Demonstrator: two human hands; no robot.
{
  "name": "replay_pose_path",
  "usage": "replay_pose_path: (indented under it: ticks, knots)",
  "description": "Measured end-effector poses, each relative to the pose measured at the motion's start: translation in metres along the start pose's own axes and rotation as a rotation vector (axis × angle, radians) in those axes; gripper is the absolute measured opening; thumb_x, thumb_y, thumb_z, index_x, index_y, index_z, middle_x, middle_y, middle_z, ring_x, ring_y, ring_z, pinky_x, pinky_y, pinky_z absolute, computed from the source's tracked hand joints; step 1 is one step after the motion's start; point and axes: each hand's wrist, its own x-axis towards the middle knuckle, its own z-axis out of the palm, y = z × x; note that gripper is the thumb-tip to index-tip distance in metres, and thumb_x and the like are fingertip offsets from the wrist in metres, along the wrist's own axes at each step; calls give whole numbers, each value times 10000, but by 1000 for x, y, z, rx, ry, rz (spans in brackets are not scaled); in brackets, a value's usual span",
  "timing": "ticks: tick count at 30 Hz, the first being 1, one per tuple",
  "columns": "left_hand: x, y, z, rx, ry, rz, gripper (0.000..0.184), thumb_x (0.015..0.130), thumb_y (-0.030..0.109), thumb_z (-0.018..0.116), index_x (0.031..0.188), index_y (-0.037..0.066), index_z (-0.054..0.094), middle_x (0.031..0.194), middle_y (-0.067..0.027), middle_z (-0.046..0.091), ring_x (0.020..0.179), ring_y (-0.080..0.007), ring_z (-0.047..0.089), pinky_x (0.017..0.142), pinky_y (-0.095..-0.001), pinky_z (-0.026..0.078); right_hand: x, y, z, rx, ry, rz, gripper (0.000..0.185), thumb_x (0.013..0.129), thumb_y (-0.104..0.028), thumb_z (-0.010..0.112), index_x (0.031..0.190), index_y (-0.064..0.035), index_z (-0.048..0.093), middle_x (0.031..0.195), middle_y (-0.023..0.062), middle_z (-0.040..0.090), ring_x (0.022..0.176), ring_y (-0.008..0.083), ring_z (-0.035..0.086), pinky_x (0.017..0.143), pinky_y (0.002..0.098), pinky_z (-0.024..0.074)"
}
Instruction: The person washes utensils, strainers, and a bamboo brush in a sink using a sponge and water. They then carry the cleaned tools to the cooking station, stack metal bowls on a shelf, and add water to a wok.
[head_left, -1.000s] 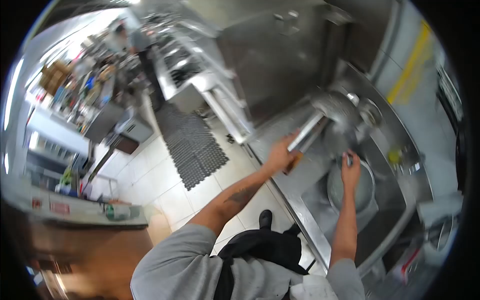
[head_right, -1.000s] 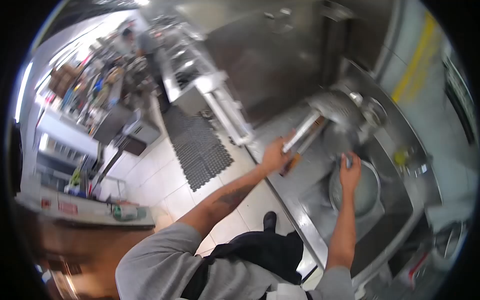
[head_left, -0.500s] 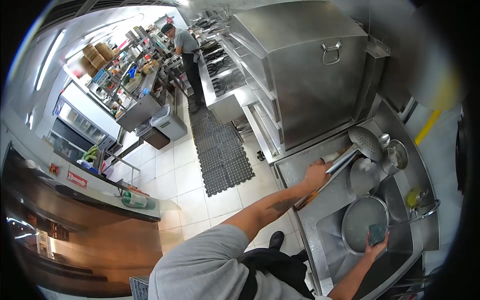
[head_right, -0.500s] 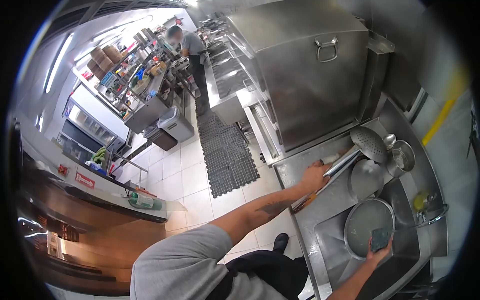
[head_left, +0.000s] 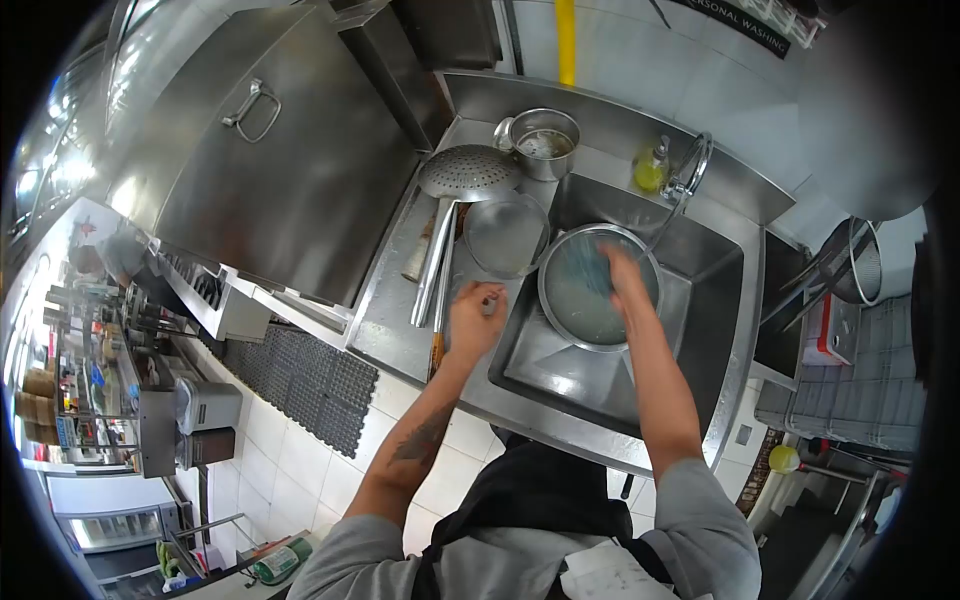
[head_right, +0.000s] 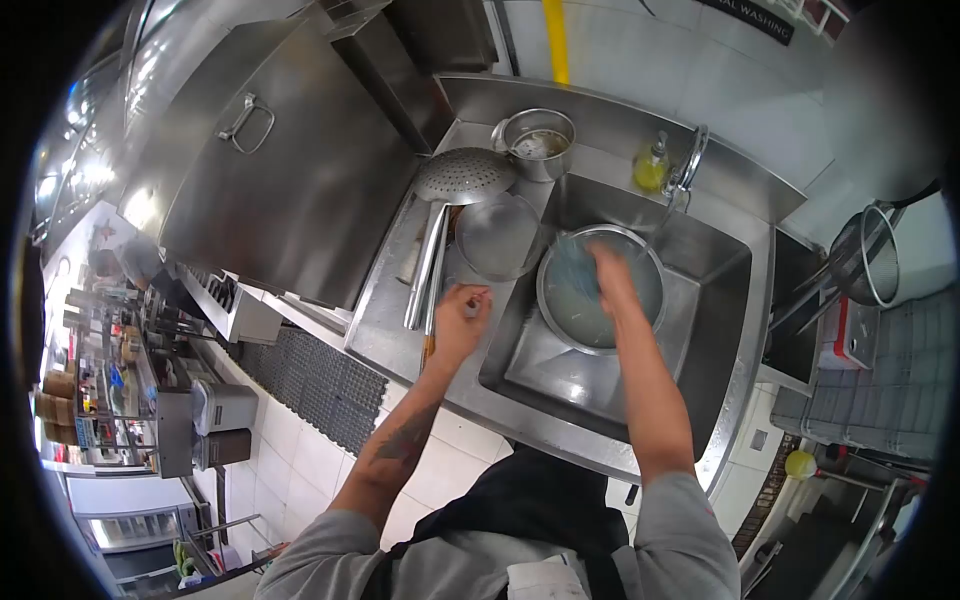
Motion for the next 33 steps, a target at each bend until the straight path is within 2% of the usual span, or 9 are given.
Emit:
replay_pose_path:
  ticks: [5, 9, 11, 14, 19, 23, 29, 31, 33]
  knots:
    - [-4, 43, 28, -34, -61, -126, 84, 813, 68, 707, 892, 38, 710, 827, -133, 671, 764, -278, 655, 699, -374, 523, 47, -107, 50, 334, -273, -73, 591, 997, -440, 469, 1271, 83, 497, 1225, 240, 586, 1052, 340, 623, 948, 452, 533]
    - [-15, 13, 24, 68, -16, 44, 94, 794, 85, 713, 878, 42, 711, 868, -141, 678, 812, -317, 653, 738, -408, 518, 157, -14, -36, 489, -462, -235, 505, 1015, -329, 394, 1268, 93, 510, 1307, 246, 572, 1132, 347, 606, 981, 450, 502]
    - [-3, 12, 27, 222, -67, 35, 182, 792, 156, 699, 947, 62, 713, 1007, -153, 669, 1022, -328, 609, 932, -455, 451, 228, 40, -104, 884, -206, -5, 206, 953, -137, 472, 992, 26, 591, 883, 126, 595, 785, 260, 569, 746, 392, 502]
    - [36, 27, 30, 580, 157, 280, 238, 784, 201, 688, 990, 83, 712, 968, -147, 680, 1055, -308, 627, 1032, -509, 388, 247, 33, -135, 1137, -220, 180, 109, 899, -58, 446, 865, -1, 532, 782, 94, 502, 698, 210, 451, 660, 333, 413]
    - [20, 11, 85, 576, -504, 62, 178, 865, 115, 506, 862, 102, 684, 745, -122, 694, 781, -308, 704, 974, -576, 389, 184, 4, -119, 799, -385, 29, 141, 928, -104, 446, 859, -20, 537, 744, 72, 496, 650, 197, 491, 587, 299, 440]
    - [-4, 111, 106, 39, -417, -23, 158, 788, 110, 665, 940, 85, 697, 816, -186, 684, 804, -355, 676, 804, -483, 497, 164, -10, -132, 309, -342, 129, 160, 924, -151, 509, 825, -68, 604, 749, 40, 586, 625, 168, 522, 563, 270, 429]
    - [84, 64, 288, -394, -428, -314, 143, 758, 103, 689, 884, 36, 701, 781, -172, 686, 771, -304, 688, 665, -460, 529, 51, -107, -116, 290, -218, 23, 190, 957, -197, 476, 868, -64, 578, 737, 40, 601, 611, 157, 574, 531, 247, 464]
    - [115, 43, 354, -324, -544, -409, 163, 787, 149, 656, 869, 27, 724, 798, -174, 695, 746, -287, 690, 668, -451, 543, 41, -113, -133, -299, -228, -91, 235, 959, -199, 458, 817, -55, 578, 675, 49, 595, 520, 168, 559, 472, 260, 462]
    - [143, 21, 425, 62, -609, 106, 167, 785, 169, 657, 827, 20, 719, 804, -174, 697, 762, -328, 687, 672, -455, 543, 34, -116, -150, -429, -124, -212, 252, 934, -191, 492, 755, -29, 565, 610, 59, 576, 484, 167, 560, 451, 281, 453]
